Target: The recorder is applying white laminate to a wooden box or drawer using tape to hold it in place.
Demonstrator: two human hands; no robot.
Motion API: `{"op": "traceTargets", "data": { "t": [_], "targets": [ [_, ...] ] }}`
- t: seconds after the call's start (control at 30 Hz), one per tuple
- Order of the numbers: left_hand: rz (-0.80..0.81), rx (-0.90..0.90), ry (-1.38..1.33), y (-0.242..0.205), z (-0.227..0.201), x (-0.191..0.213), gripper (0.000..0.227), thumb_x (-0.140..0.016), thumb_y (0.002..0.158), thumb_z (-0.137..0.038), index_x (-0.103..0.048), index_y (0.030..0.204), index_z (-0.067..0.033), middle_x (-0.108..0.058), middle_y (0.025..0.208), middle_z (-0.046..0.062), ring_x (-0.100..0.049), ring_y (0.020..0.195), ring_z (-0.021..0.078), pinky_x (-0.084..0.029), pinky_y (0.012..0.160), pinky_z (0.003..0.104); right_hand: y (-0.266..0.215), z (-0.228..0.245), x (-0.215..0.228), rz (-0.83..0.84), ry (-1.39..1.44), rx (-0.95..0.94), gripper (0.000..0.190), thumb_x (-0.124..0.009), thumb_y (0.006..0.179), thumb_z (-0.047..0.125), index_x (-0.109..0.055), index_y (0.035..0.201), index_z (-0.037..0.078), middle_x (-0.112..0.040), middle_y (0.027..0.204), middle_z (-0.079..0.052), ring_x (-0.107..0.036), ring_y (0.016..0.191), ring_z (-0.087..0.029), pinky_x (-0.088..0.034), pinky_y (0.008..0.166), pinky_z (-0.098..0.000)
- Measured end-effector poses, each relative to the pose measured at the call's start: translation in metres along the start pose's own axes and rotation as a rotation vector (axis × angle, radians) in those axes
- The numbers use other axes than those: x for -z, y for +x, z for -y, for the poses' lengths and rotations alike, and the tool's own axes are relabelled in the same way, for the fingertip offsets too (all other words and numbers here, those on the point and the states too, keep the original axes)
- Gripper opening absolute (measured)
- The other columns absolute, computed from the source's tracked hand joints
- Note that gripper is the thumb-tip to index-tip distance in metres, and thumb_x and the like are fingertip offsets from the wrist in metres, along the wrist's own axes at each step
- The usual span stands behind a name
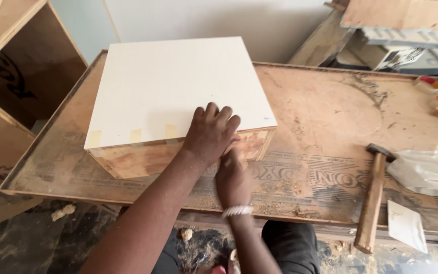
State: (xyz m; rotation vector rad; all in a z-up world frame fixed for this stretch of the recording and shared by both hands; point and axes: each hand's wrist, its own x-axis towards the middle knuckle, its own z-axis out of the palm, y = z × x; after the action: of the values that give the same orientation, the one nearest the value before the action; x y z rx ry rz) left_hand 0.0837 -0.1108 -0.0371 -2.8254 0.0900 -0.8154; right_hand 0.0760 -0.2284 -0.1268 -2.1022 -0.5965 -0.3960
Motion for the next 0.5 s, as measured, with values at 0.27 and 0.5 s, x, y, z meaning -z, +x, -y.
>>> {"op": "traceTargets", "data": {
  "t": [0.27, 0.5],
  "targets": [
    [0.040, 0.003, 0.088, -0.007, -0.008, 0.006, 0.069, -0.087, 0.068, -0.054, -0.064, 0.116, -0.0099, -0.062, 0.117, 0.009, -0.056, 0.099, 0.0239, -0.052, 0.082, 0.040, -0.042, -0.004, 0.044, 0.241, 0.417, -0.456, 0.016, -0.057, 0.103, 0.018, -0.057, 0.113, 0.006, -0.073, 0.073, -0.013, -0.061, 0.052, -0.015, -0.051, 0.045, -0.0288],
    [0.121, 0.245, -0.397, 0.012, -0.006, 0.012, 0.064, -0.076, 0.084, -0.064, -0.066, 0.121, -0.0123, -0.067, 0.117, 0.009, -0.056, 0.111, 0.0269, -0.043, 0.095, 0.049, 0.007, 0.012, 0.130, 0.247, 0.896, -0.384, 0.100, -0.056, 0.092, 0.011, 0.013, 0.165, 0.019, -0.076, 0.090, -0.017, -0.071, 0.064, -0.019, -0.061, 0.057, -0.0319]
  ]
}}
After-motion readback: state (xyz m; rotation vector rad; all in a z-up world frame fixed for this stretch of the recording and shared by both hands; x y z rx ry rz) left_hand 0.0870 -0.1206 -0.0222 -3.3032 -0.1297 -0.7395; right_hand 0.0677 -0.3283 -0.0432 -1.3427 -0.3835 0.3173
